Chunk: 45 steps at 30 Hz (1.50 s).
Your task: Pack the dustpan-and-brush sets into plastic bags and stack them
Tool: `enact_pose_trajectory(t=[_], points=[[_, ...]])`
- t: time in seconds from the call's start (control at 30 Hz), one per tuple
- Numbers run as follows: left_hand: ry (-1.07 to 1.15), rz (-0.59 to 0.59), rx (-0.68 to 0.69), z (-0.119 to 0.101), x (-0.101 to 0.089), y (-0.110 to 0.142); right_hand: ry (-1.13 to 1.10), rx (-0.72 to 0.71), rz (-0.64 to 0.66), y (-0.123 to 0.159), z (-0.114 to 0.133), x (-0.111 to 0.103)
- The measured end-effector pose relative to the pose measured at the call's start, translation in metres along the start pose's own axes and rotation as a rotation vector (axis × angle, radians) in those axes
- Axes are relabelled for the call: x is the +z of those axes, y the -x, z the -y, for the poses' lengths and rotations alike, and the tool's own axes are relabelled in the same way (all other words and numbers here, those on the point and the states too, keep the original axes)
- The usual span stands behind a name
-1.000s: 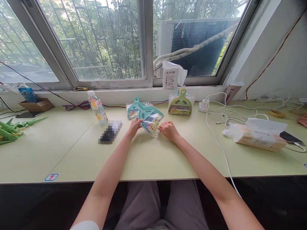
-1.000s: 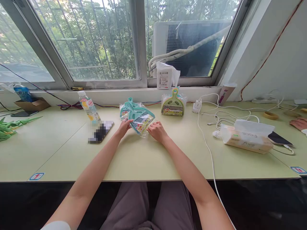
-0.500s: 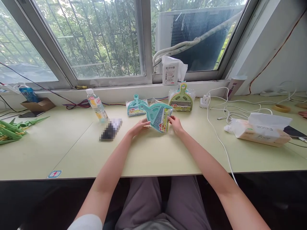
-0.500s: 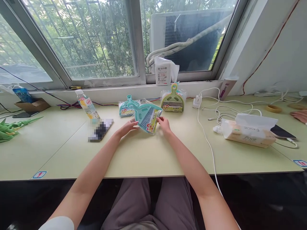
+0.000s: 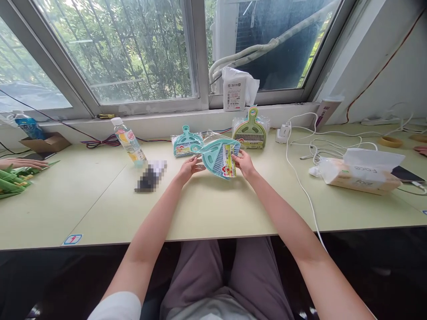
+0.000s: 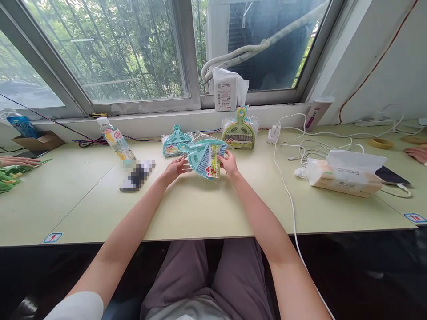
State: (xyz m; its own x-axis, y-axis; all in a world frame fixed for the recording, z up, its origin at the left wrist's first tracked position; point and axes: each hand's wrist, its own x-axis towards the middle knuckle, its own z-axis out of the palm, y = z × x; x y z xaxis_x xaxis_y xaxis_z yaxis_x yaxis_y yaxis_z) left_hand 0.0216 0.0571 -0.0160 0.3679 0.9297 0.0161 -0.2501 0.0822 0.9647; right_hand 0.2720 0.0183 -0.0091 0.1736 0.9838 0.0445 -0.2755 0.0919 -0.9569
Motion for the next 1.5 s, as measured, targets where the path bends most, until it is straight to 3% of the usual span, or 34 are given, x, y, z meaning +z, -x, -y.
enact_pose_trajectory(t=[0.3,0.5,0.6,0.7,0.9,1.03,1.1,1.17,1.3,1.4,1.5], points=[[-0.207,-0.097,0.066,-0.015,-0.01,0.007,0.06,-0.01,0.019,0.002,0.011,-0.007],[-0.447,-0.158,0.138,-0.023,-0.009,0.016,0.176,0.039,0.18,0.006,0.009,0.002],[-0.45,-0.215,0.164,-0.02,-0.011,0.014,0.191,0.06,0.193,0.013,0.014,0.009],[-0.348,-0.342,0.236,-0.017,-0.022,0.008,0.154,0.04,0.111,0.017,0.024,0.006],[-0.295,-0.741,0.251,-0.03,-0.046,0.007,0.009,0.008,-0.163,0.001,0.025,-0.02],[-0.462,-0.94,0.315,-0.037,-0.041,0.016,-0.071,0.041,-0.219,-0.009,0.011,-0.028],[-0.583,-0.975,0.37,-0.037,-0.032,0.021,-0.084,0.039,-0.204,-0.011,0.004,-0.027],[-0.658,-0.91,0.417,-0.036,-0.018,0.024,-0.085,0.035,-0.182,-0.01,0.0,-0.022],[-0.59,-0.567,0.429,-0.023,0.024,0.022,-0.113,0.016,-0.09,-0.003,0.001,-0.01],[-0.373,-0.37,0.305,-0.007,0.055,0.018,-0.075,-0.021,0.01,0.002,0.006,-0.004],[-0.193,-0.175,0.131,0.009,0.067,0.016,0.016,-0.027,0.076,0.006,0.01,-0.001]])
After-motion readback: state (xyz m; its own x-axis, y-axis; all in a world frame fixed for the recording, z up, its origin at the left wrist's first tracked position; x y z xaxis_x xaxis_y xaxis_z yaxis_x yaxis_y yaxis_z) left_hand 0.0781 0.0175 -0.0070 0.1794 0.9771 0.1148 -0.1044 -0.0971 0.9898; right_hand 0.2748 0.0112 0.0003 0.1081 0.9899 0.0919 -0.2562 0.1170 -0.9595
